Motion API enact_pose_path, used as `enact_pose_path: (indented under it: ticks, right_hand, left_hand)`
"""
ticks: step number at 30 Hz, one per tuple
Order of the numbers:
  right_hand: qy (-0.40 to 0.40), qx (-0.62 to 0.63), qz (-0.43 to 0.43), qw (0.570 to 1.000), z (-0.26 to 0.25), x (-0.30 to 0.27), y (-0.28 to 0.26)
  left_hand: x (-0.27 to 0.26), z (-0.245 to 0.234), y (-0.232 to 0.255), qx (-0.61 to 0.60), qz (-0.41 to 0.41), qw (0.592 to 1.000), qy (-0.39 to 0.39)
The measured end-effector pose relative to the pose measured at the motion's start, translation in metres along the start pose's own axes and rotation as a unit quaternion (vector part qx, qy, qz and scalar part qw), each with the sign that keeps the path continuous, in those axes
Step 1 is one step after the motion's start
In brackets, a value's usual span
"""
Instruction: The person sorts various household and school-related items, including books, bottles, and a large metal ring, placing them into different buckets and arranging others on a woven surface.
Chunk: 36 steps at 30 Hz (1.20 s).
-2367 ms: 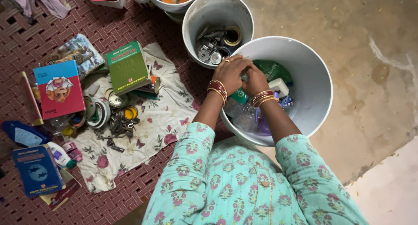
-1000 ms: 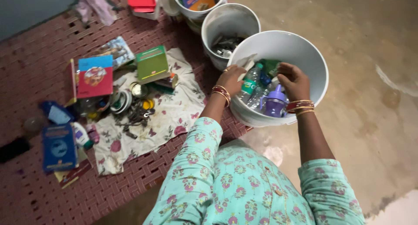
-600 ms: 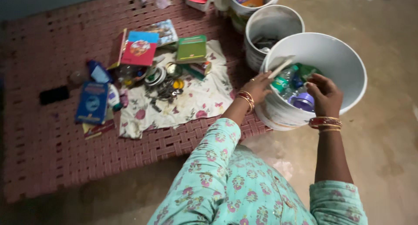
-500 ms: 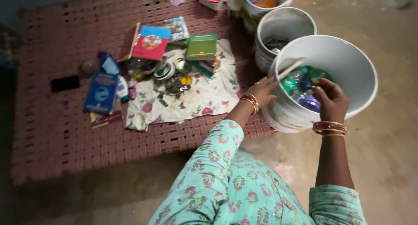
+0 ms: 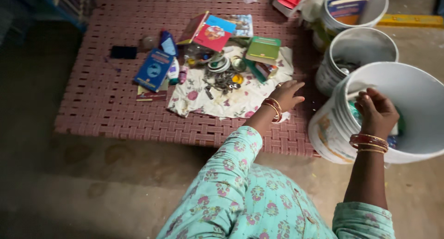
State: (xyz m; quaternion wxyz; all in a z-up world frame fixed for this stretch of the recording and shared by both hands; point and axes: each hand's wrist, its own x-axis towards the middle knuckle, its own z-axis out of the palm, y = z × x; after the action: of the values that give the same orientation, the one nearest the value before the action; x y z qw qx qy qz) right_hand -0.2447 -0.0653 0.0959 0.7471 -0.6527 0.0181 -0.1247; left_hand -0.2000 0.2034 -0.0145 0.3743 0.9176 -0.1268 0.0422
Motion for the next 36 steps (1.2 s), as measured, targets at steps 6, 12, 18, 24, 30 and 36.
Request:
enact_pose_path:
  ticks: [6, 12, 18, 24, 30, 36]
  right_hand:
    - [-0.035, 0.037, 0.002, 0.999, 0.046, 0.015, 0.019]
    - [-0.079, 0.044, 0.005, 0.996, 0.107, 0.037, 0.044]
    - [-0.11, 0.043, 0.025, 0.993, 0.195, 0.05, 0.066]
    - [-0.157, 0.036, 0.041, 0.986, 0.29, 0.051, 0.089]
    - [-0.193, -0.053, 0.087, 0.976, 0.376, 0.047, 0.115]
    - [-0.235, -0.069, 0.109, 0.964, 0.424, 0.037, 0.142]
  left_hand:
    - [-0.011, -0.034, -0.054, -0.008, 0.007, 0.998, 0.069]
    - [-0.025, -0.087, -0.113, -0.005, -0.003, 0.988, 0.153]
    - [-0.038, -0.148, -0.173, -0.119, -0.065, 0.974, 0.183]
    - [-0.064, -0.207, -0.232, -0.106, -0.114, 0.955, 0.252]
    - [-0.082, -0.237, -0.3, -0.103, -0.167, 0.949, 0.247]
    - [-0.092, -0.242, -0.354, -0.092, -0.172, 0.951, 0.241]
